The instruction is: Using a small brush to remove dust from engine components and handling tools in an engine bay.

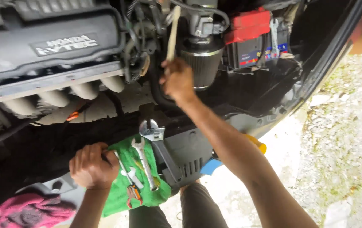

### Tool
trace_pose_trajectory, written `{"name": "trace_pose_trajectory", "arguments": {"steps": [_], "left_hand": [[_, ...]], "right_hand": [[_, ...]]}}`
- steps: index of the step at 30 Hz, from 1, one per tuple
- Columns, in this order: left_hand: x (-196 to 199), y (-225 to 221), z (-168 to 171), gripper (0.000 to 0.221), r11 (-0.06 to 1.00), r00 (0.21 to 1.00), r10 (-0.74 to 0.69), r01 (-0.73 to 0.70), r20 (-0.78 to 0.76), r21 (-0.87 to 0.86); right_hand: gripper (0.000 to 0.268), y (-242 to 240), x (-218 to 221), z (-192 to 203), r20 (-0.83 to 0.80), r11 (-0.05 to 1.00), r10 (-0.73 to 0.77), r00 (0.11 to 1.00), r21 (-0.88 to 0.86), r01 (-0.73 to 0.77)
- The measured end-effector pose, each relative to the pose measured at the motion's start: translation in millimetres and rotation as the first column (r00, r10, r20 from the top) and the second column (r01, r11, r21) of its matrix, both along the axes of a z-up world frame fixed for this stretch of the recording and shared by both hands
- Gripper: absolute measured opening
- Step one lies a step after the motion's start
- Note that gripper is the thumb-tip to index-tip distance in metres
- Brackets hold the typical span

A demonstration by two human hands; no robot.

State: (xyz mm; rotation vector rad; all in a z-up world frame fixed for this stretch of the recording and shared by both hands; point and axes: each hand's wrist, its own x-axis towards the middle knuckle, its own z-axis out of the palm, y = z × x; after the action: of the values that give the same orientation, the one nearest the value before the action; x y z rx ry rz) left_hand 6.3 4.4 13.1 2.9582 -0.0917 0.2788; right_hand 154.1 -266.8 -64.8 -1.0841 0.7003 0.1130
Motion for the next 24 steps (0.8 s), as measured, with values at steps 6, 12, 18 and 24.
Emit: {"name": "trace_pose_trajectory", "arguments": {"steps": [6,12,18,24], "left_hand": [[3,-6,3,0.018,0.998,1.000,-0.011,0.012,0.013,-0.068],[-3,-2,-4,0.017,0.999,1.000,0.011,-0.010,0.011,-0.052],[-7,-3,-6,0.020,0.999,0.999,0.032,-0.032,-0.005,-0.025],[-8,-7,-8,0.018,0.999,0.998,0.051,-0.052,-0.029,-0.006]], "right_hand": [[0.023,4,21,84,-0.350,0.928,0.105,0.931,-0.302,-0.219],[0.019,4,20,91,-0.333,0.945,0.211,0.919,-0.171,-0.279],[0.023,-1,0,104,-0.352,0.930,0.366,0.861,0.153,-0.333],[0.020,-24,13,91,-0.474,0.964,0.265,0.840,0.159,-0.214]]}}
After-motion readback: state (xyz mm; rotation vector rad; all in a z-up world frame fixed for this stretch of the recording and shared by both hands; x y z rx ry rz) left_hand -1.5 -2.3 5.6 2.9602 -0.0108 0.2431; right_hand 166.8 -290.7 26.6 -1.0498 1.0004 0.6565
